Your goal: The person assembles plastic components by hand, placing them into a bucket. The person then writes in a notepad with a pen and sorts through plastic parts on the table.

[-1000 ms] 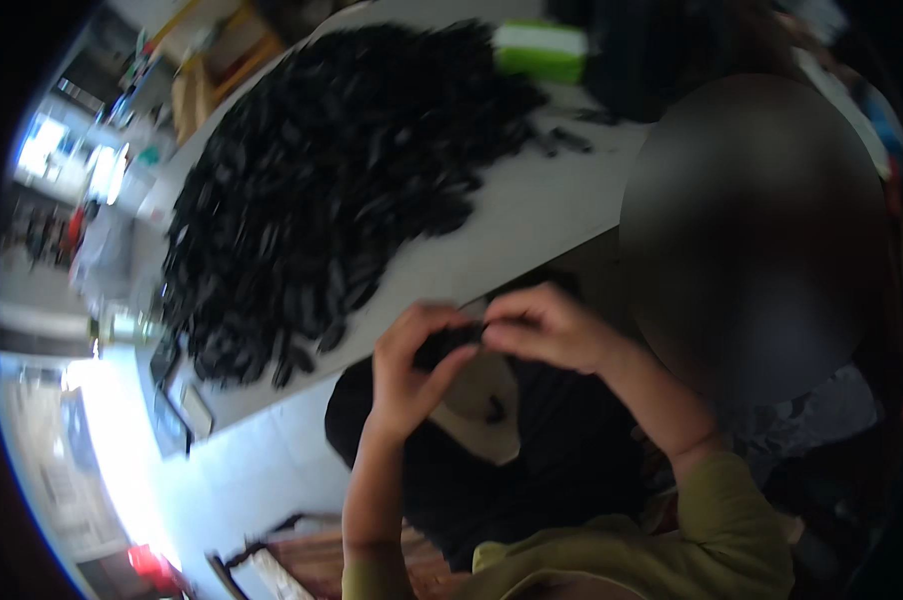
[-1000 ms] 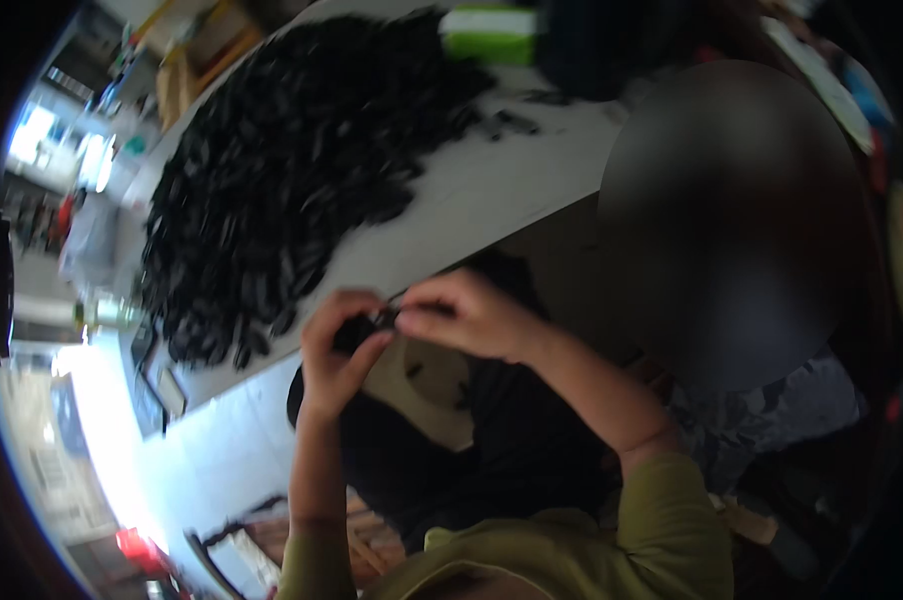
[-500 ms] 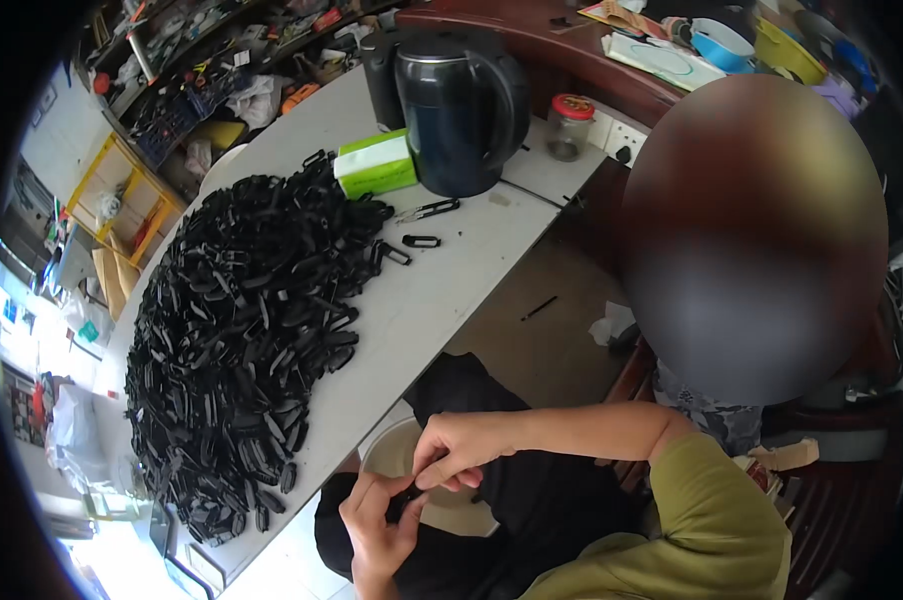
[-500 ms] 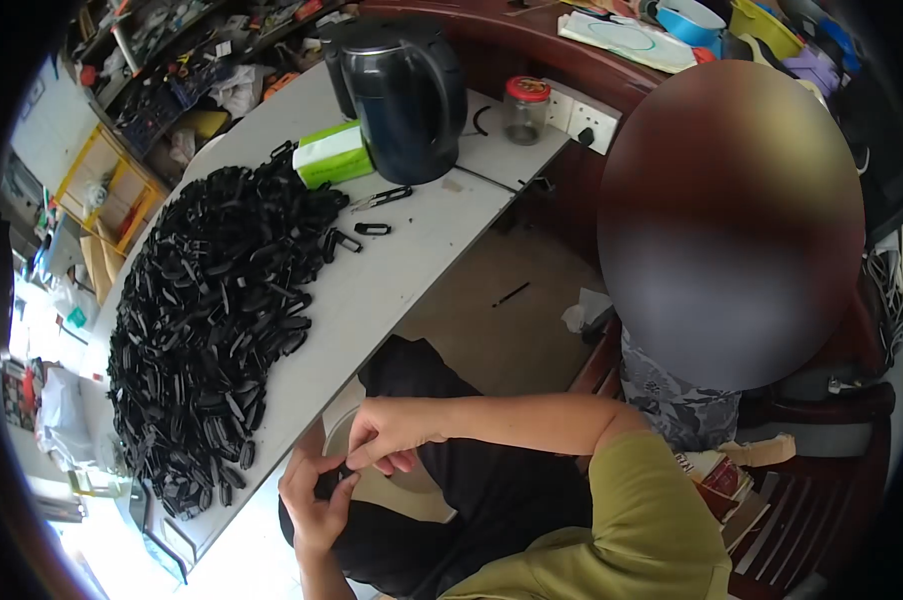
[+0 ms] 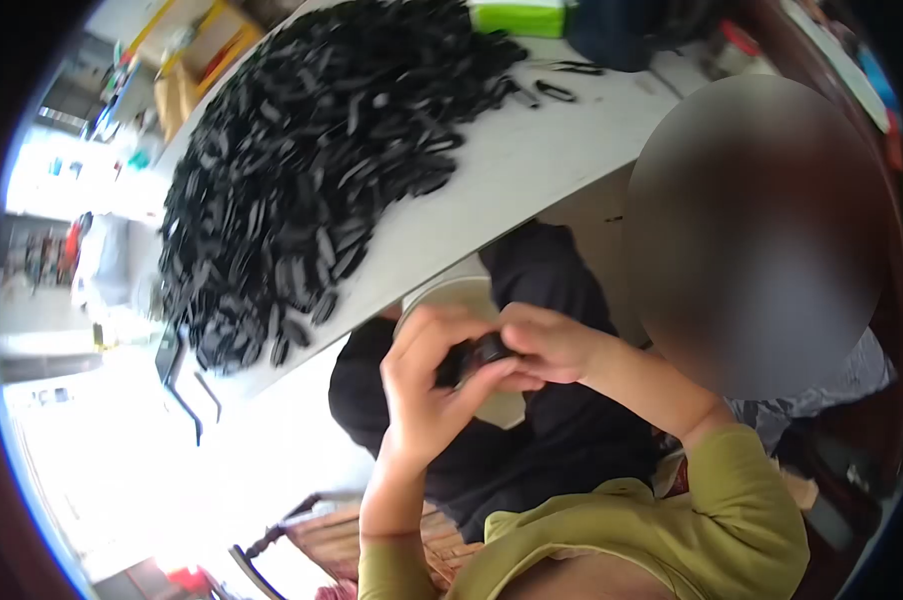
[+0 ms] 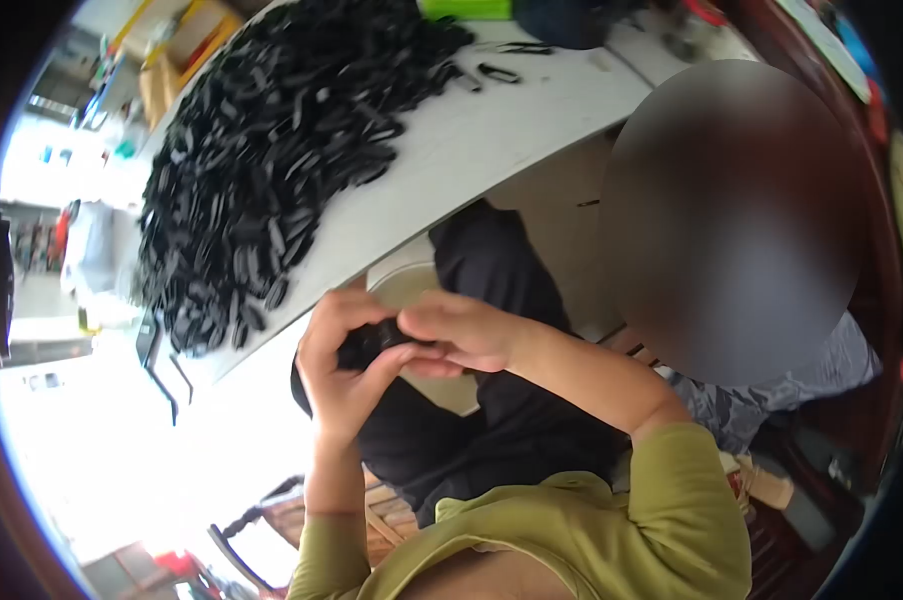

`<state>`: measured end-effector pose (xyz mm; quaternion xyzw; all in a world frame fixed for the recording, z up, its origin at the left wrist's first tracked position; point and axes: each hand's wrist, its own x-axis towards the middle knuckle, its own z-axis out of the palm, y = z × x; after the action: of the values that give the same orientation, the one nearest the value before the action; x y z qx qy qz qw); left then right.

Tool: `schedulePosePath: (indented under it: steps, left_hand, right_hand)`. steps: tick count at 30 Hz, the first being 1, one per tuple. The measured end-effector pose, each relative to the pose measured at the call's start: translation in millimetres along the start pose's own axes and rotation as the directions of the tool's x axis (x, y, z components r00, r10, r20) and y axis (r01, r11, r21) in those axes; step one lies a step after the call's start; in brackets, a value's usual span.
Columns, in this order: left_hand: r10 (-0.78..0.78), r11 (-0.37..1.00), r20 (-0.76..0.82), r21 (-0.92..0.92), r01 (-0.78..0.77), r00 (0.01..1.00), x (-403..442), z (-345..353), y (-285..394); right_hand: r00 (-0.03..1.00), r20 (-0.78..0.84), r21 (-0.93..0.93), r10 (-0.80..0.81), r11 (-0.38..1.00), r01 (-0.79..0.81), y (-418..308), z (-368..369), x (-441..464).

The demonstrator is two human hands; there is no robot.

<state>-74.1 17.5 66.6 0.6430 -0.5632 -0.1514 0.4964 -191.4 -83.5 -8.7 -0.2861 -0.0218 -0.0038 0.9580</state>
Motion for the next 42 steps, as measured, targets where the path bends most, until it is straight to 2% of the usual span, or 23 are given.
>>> schedulePosePath:
  steps: [5, 6, 8, 9, 11, 12, 14, 15, 17, 18, 20, 21, 22, 24, 26, 28, 30, 31, 34, 37, 40, 41, 42]
  left_hand:
    - [-0.006, 0.998, 0.011, -0.064, 0.007, 1.000, 2.6, 0.2, -3.1]
    - [-0.009, 0.997, 0.029, -0.070, 0.011, 1.000, 1.7, -0.7, -5.7]
    - [-0.017, 0.996, 0.048, -0.089, 0.021, 0.999, -1.7, -2.1, -11.8]
    - [-0.044, 0.994, 0.069, -0.100, 0.051, 0.997, -4.9, -2.3, -15.1]
    - [-0.049, 0.996, 0.086, -0.067, 0.055, 0.995, -13.0, -1.8, -21.7]
    - [-0.112, 0.994, 0.145, 0.033, 0.108, 0.983, -17.9, -1.6, -24.9]
    - [-0.219, 0.966, 0.234, 0.191, 0.176, 0.947, -27.9, 0.7, -31.8]
    - [-0.217, 0.965, 0.225, 0.193, 0.175, 0.950, -31.3, 1.3, -34.8]
    - [-0.202, 0.935, 0.315, 0.343, 0.087, 0.928, -36.6, 1.7, -40.0]
    - [-0.153, 0.925, 0.323, 0.380, 0.020, 0.934, -38.3, 1.9, -42.7]
    - [-0.147, 0.920, 0.304, 0.391, 0.017, 0.941, -39.0, 5.3, -46.0]
    - [-0.145, 0.912, 0.281, 0.410, 0.018, 0.949, -40.5, 3.5, -45.7]
    - [-0.137, 0.907, 0.279, 0.421, 0.007, 0.950, -41.2, 1.4, -44.7]
    - [-0.125, 0.894, 0.258, 0.448, -0.004, 0.958, -47.5, 1.1, -52.0]
    - [-0.144, 0.879, 0.211, 0.476, 0.027, 0.967, -46.2, -3.3, -48.9]
    - [-0.170, 0.864, 0.156, 0.498, 0.071, 0.973, -48.4, -10.2, -53.1]
    - [-0.139, 0.862, 0.106, 0.502, 0.068, 0.985, -47.1, -17.7, -57.6]
    - [-0.145, 0.860, 0.095, 0.504, 0.079, 0.985, -46.8, -21.0, -60.4]
    - [-0.142, 0.783, 0.036, 0.615, 0.090, 0.989, -44.2, -32.7, -65.6]
    - [-0.093, 0.790, -0.057, 0.603, 0.109, 0.994, -43.1, -42.6, -65.9]
    - [-0.087, 0.799, -0.177, 0.576, 0.175, 0.980, -42.9, -52.2, -78.9]
    - [-0.084, 0.802, -0.225, 0.563, 0.200, 0.971, -41.4, -54.2, -83.0]
    - [-0.167, 0.803, -0.264, 0.522, 0.286, 0.950, -36.9, -55.3, -81.0]
  right_hand:
    - [0.998, -0.065, 0.062, -0.004, 0.998, 0.008, 4.0, -1.4, -0.6]
    - [1.000, -0.005, 0.038, -0.023, 0.999, 0.023, 3.7, -4.1, -0.7]
    - [0.999, -0.024, -0.392, -0.035, 0.920, 0.023, -10.0, -4.7, -3.4]
    - [0.991, -0.110, -0.543, -0.070, 0.840, -0.001, -14.6, -9.1, -5.4]
    - [0.958, -0.179, -0.741, -0.224, 0.672, 0.018, -36.9, -11.6, -4.1]
    - [0.925, -0.234, -0.828, -0.299, 0.559, -0.029, -44.2, -21.3, -4.3]
    - [0.818, -0.292, -0.906, -0.495, 0.416, -0.071, -62.4, -35.4, -5.2]
    - [0.745, -0.296, -0.940, -0.598, 0.320, -0.116, -68.9, -44.9, -3.1]
    - [0.697, -0.228, -0.958, -0.680, 0.028, -0.286, -88.0, -50.4, -0.6]
    - [0.638, -0.108, -0.960, -0.762, -0.088, -0.268, -90.2, -65.9, 3.4]
    - [0.594, 0.135, -0.782, -0.793, -0.454, -0.428, -106.0, -87.6, 10.5]
    - [0.583, 0.185, -0.735, -0.791, -0.505, -0.453, -113.7, -103.1, 15.1]
    - [0.599, 0.190, -0.697, -0.778, -0.536, -0.476, -123.4, -109.3, 19.6]
    - [0.628, 0.103, -0.609, -0.771, -0.548, -0.573, -136.8, -132.8, 22.3]
    - [0.616, -0.009, -0.492, -0.788, -0.533, -0.688, -141.3, -159.5, 18.2]
    - [0.590, 0.039, -0.560, -0.807, -0.506, -0.656, -137.8, -164.4, 15.0]
    - [0.581, -0.009, -0.576, -0.814, -0.470, -0.669, -136.6, -156.6, 14.5]
    - [0.569, 0.095, -0.574, -0.817, -0.512, -0.639, -133.4, -152.1, 16.3]
    - [0.588, 0.038, -0.537, -0.808, -0.513, -0.670, -133.4, -153.3, 13.3]
    - [0.605, 0.014, -0.588, -0.796, -0.496, -0.638, -128.1, -140.8, 9.4]
    - [0.619, 0.149, -0.670, -0.771, -0.539, -0.510, -111.4, -120.4, 5.6]
    - [0.621, 0.085, -0.757, -0.779, -0.456, -0.468, -106.4, -113.7, 2.6]
    - [0.624, 0.023, -0.832, -0.781, -0.361, -0.421, -101.5, -104.8, 1.2]
